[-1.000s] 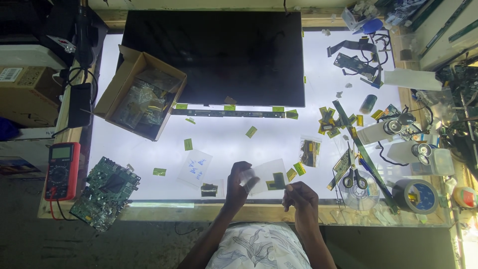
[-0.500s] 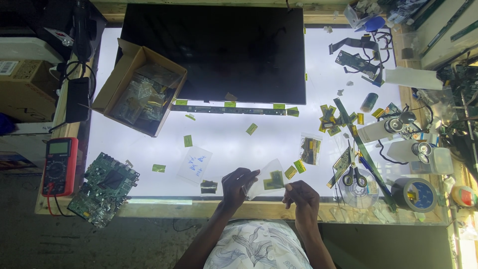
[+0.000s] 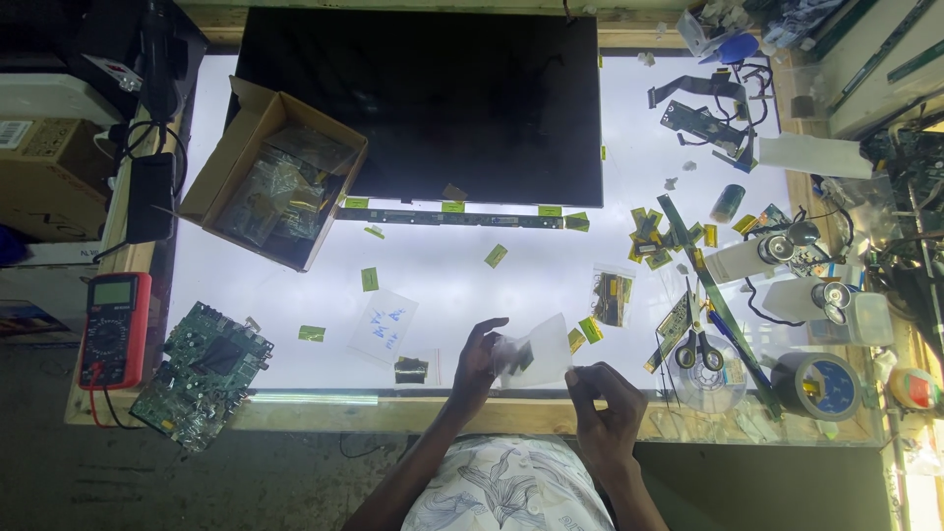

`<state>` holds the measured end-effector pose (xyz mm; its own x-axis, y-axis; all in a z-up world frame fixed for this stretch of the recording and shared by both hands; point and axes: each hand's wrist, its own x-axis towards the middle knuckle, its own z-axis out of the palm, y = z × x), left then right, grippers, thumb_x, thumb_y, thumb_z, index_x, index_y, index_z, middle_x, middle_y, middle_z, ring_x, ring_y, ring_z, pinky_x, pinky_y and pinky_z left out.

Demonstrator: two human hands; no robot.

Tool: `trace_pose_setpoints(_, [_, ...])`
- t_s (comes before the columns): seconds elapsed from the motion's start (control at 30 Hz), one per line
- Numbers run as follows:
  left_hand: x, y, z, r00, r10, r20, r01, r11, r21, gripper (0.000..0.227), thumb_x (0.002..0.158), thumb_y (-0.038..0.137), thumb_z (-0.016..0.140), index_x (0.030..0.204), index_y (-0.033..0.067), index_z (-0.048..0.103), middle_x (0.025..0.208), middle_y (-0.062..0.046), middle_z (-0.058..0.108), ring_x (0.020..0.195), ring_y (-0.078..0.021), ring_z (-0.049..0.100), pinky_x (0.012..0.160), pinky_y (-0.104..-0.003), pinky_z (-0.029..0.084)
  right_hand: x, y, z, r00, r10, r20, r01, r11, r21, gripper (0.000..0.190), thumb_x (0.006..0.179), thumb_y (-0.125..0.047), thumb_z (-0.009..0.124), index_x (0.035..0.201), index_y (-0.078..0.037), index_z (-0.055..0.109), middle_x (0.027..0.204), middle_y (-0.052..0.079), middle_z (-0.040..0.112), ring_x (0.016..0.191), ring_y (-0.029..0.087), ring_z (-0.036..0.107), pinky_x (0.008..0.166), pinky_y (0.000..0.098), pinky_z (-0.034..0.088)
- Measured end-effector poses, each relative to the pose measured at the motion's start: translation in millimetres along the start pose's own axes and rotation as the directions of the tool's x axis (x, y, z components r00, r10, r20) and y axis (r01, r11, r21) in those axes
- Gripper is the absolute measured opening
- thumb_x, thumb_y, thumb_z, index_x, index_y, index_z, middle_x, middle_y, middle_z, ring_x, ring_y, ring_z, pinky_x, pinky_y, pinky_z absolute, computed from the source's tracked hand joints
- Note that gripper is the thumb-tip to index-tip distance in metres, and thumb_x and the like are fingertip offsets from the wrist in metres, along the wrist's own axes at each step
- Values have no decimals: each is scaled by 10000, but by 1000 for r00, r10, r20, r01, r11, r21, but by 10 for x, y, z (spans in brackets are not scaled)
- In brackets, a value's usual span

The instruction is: Sorting and inspecting small electronic ribbon cables on a light table in a repair shop

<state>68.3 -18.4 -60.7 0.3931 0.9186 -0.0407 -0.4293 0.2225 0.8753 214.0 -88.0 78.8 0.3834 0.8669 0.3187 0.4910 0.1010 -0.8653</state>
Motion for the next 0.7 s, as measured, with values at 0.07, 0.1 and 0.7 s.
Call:
trace_pose_setpoints(0.07, [11,-16,-33,997,-76,-27,73,993,-88,528,788,81,618,1307,70,520,930,-20,615,721,-82,512,592,-214,363,14,44,16,999,-38,-25,38,999,-5,189,900,-89,614,718,-38,609,600,23,553,520,100,457,497,241,356])
trace_pose_setpoints(0.1, [10,-24,-53,987,-156,-43,147,973,-177,530,794,190,622,1309,91,545,1002,8,620,698,-45,456,530,-205,273,11,62,26,996,-73,-54,72,997,-13,156,897,-72,623,747,-28,632,626,34,600,514,100,496,497,230,389])
trace_pose_setpoints(0.7, [-46,-137,-163,915,-400,-48,347,843,-410,358,902,172,572,1237,45,584,988,-104,674,845,-239,689,609,-310,515,2,377,-6,989,27,-147,-4,988,153,141,924,-119,633,845,-6,662,554,36,534,453,107,484,477,243,371])
